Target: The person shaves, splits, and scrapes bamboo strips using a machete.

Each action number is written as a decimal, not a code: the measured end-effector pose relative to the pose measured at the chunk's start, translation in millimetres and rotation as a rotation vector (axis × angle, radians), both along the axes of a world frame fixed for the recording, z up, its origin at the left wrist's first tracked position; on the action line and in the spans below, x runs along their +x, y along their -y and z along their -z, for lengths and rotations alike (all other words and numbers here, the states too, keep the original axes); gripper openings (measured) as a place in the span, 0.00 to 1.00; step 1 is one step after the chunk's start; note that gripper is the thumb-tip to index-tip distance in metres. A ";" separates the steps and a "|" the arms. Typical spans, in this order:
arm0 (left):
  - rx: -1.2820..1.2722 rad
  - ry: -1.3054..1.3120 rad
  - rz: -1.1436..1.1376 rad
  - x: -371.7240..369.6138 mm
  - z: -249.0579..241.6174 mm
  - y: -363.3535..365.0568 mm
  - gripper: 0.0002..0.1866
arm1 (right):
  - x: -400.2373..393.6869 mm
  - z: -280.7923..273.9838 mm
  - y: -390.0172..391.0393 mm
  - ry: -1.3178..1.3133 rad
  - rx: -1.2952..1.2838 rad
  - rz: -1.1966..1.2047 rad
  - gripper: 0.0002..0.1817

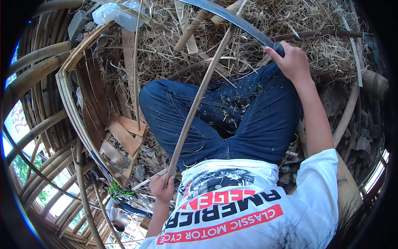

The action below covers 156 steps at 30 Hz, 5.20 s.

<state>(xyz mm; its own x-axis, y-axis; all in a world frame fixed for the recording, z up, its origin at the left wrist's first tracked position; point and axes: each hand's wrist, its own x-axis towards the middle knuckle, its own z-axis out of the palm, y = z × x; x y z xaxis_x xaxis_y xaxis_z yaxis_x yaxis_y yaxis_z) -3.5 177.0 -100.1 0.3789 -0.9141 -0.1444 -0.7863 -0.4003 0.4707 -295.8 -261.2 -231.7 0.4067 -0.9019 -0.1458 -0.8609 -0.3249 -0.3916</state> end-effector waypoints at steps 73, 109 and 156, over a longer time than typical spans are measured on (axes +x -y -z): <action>-0.775 -0.008 0.260 -18.9 -70.3 47.1 0.15 | 54.3 -178.4 -259.2 0.607 0.298 -0.194 0.25; -0.582 0.172 0.396 -20.2 -70.5 43.8 0.21 | 48.7 -184.5 -258.5 0.405 0.230 -0.286 0.23; 0.356 -0.176 -0.013 -58.0 -11.2 85.0 0.16 | 40.8 -100.2 -248.8 0.258 0.115 -0.333 0.29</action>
<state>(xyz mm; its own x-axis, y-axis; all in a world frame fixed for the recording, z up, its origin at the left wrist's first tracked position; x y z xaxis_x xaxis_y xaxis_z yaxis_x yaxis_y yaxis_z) -61.5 92.1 -88.9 0.3317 -0.7905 -0.5148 -0.6996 -0.5722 0.4279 -255.1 -12.4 -131.5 0.7088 -0.6993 -0.0928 -0.5855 -0.5098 -0.6303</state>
